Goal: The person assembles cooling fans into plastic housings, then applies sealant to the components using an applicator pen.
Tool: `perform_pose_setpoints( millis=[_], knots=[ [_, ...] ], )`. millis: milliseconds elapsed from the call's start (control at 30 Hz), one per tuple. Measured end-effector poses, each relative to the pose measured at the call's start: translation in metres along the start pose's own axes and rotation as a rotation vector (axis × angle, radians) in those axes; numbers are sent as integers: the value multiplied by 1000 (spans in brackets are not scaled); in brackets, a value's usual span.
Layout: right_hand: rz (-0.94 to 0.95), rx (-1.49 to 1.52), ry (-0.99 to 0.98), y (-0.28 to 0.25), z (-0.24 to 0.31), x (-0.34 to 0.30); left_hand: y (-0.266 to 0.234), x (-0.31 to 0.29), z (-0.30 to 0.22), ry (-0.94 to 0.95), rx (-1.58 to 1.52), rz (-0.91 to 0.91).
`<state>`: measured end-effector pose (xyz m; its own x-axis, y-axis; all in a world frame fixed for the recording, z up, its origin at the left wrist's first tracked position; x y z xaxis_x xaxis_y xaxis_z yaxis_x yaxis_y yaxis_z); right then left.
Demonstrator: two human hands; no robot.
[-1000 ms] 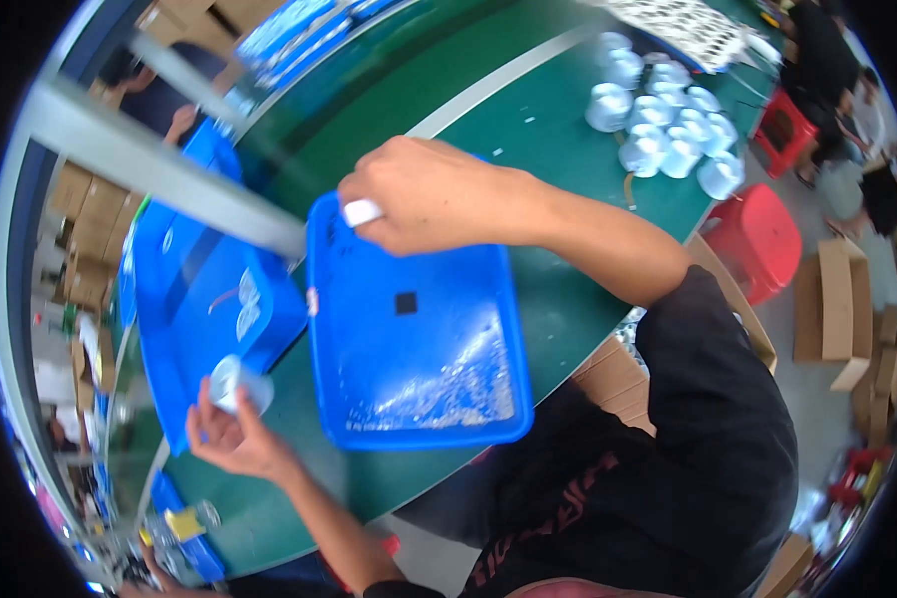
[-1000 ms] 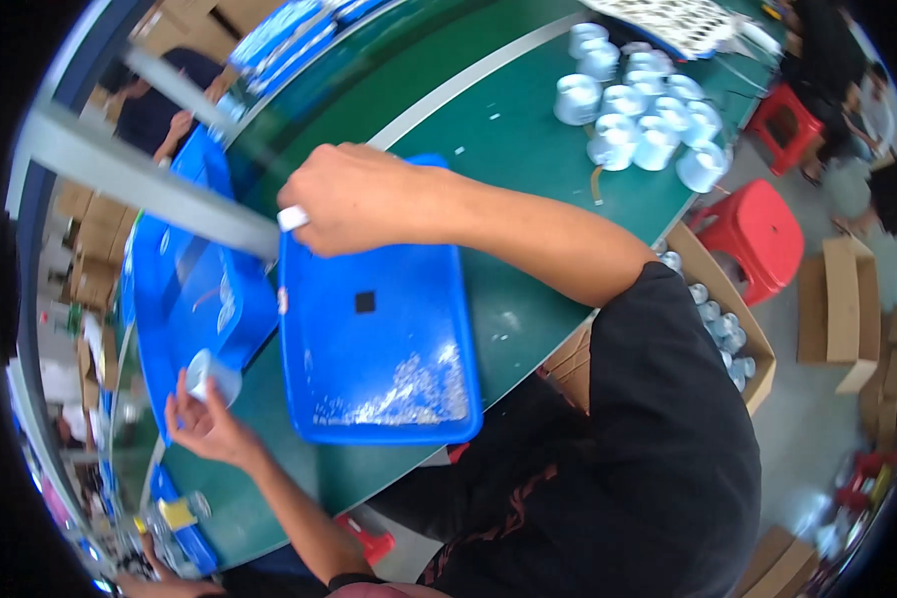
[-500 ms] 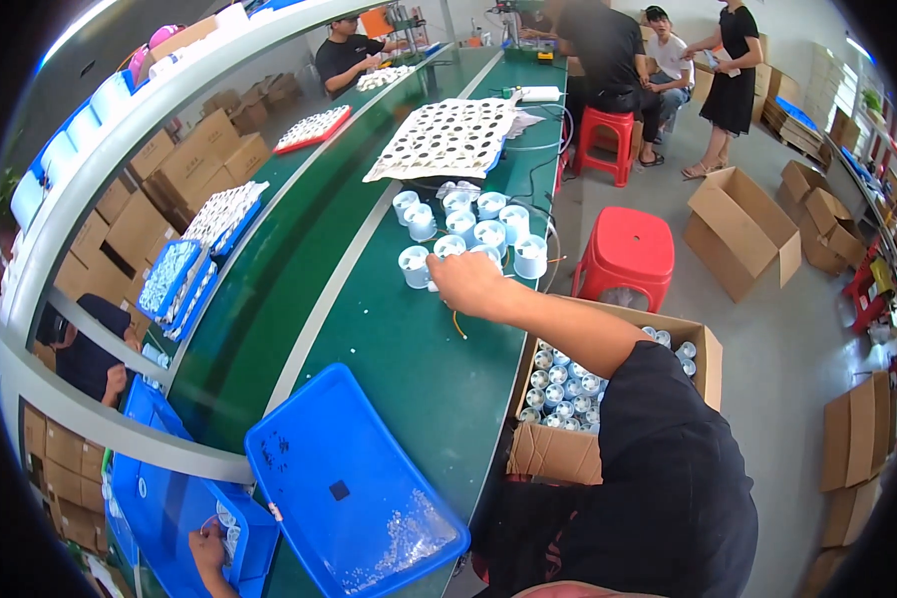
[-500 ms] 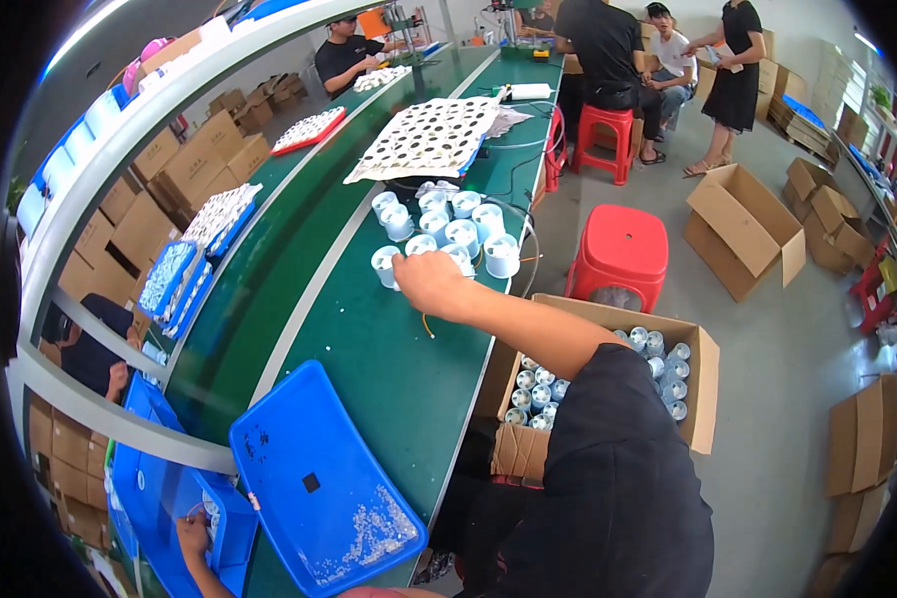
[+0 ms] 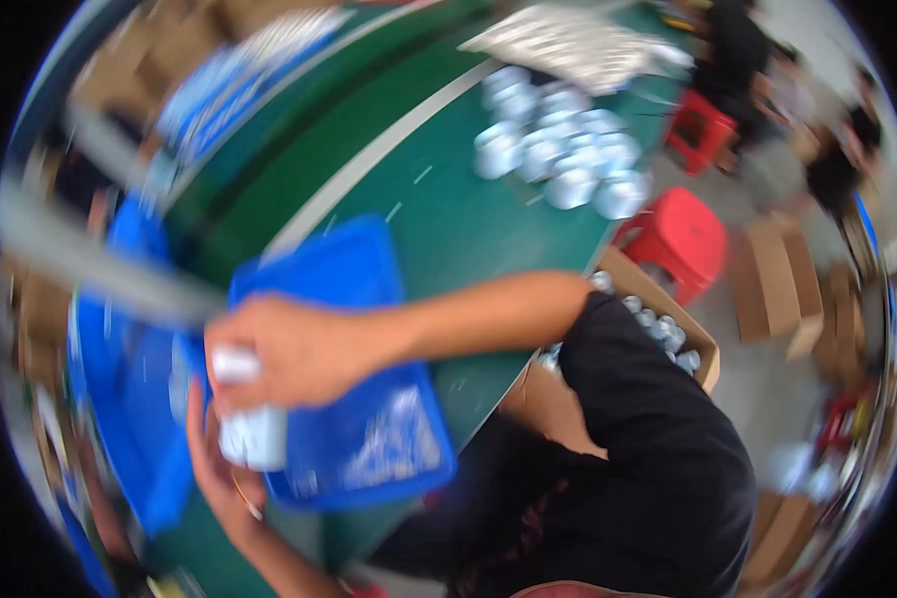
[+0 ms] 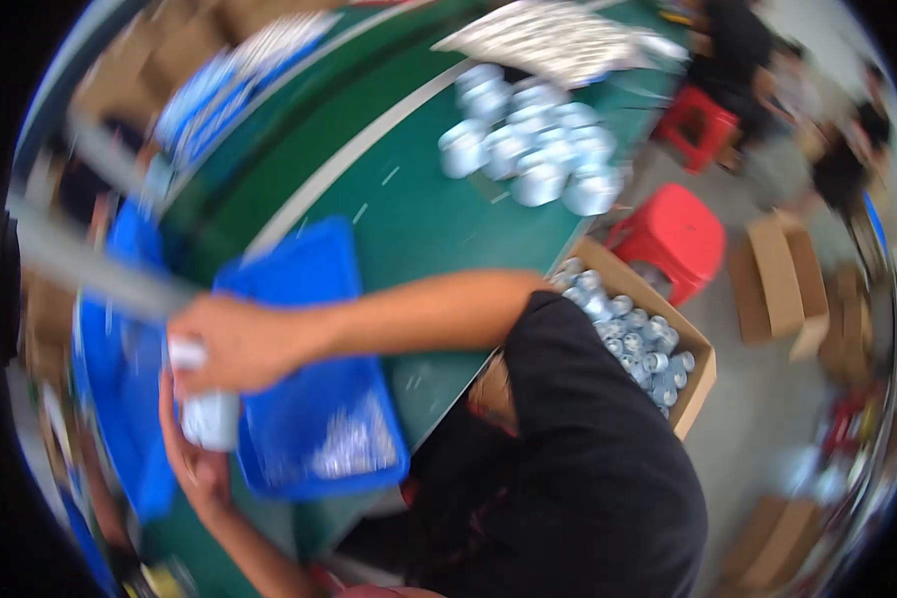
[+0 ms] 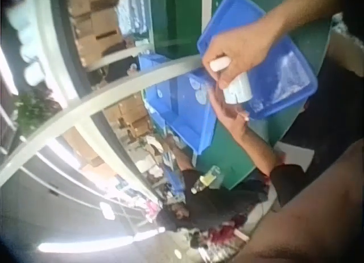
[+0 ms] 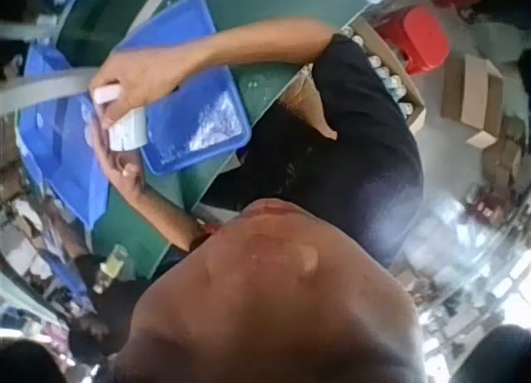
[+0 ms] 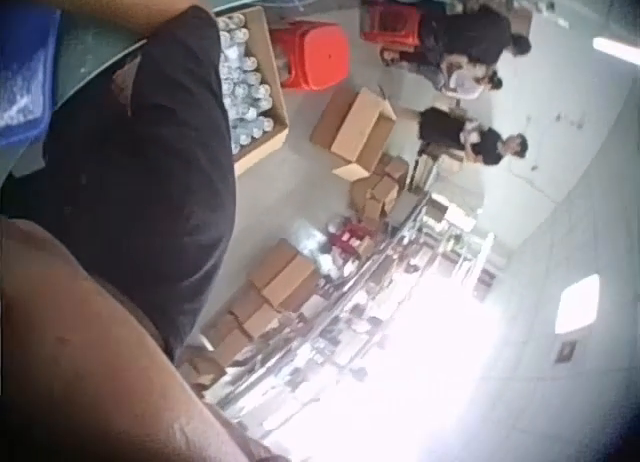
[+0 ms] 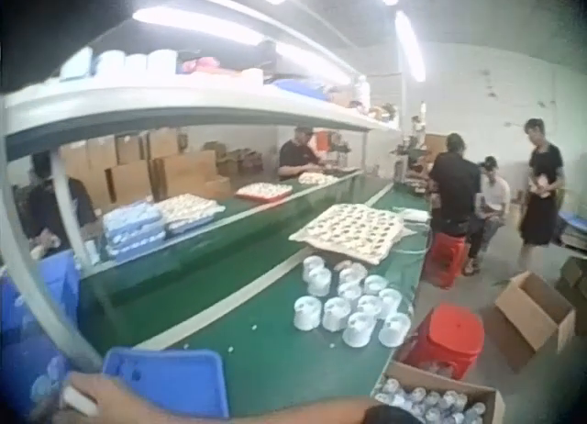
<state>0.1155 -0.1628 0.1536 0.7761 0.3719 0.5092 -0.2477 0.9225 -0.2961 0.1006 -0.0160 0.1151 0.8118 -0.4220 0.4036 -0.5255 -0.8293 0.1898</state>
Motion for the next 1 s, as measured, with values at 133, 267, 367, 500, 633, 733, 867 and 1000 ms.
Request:
perform_pose_setpoints(
  millis=[133, 267, 367, 500, 633, 733, 867, 1000],
  knots=[
    [62, 214, 240, 30, -43, 15, -46, -21, 42, -204, -202, -251],
    [84, -51, 239, 53, -79, 22, -99, -51, 45, -82, -569, -407],
    [282, -133, 389, 66, -78, 9, -100, -52, 60, -82, -682, -459],
    [210, -449, 81, 64, -72, 5, -103, -53, 69, -90, -684, -516],
    [145, -525, -122, 68, -49, 3, -105, -53, 63, -53, -636, -557],
    [133, -659, -196, 68, -38, 3, -105, -50, 61, -44, -607, -534],
    [116, -644, -198, 68, -43, 4, -103, -49, 61, -53, -579, -555],
    [104, -648, -200, 69, -43, 4, -103, -49, 60, -57, -551, -570]
  ],
)
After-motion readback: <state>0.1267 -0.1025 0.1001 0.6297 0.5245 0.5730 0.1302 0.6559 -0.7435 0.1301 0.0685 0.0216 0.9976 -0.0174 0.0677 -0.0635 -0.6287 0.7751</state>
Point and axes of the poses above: each hand's wrist, its own x-axis towards the middle knuckle, its own y-axis out of the palm, z = x × y, the point moved 9 cm from there along x, towards the middle knuckle, and after that the axes turned 11 degrees about -x, right-handed, at the moved point
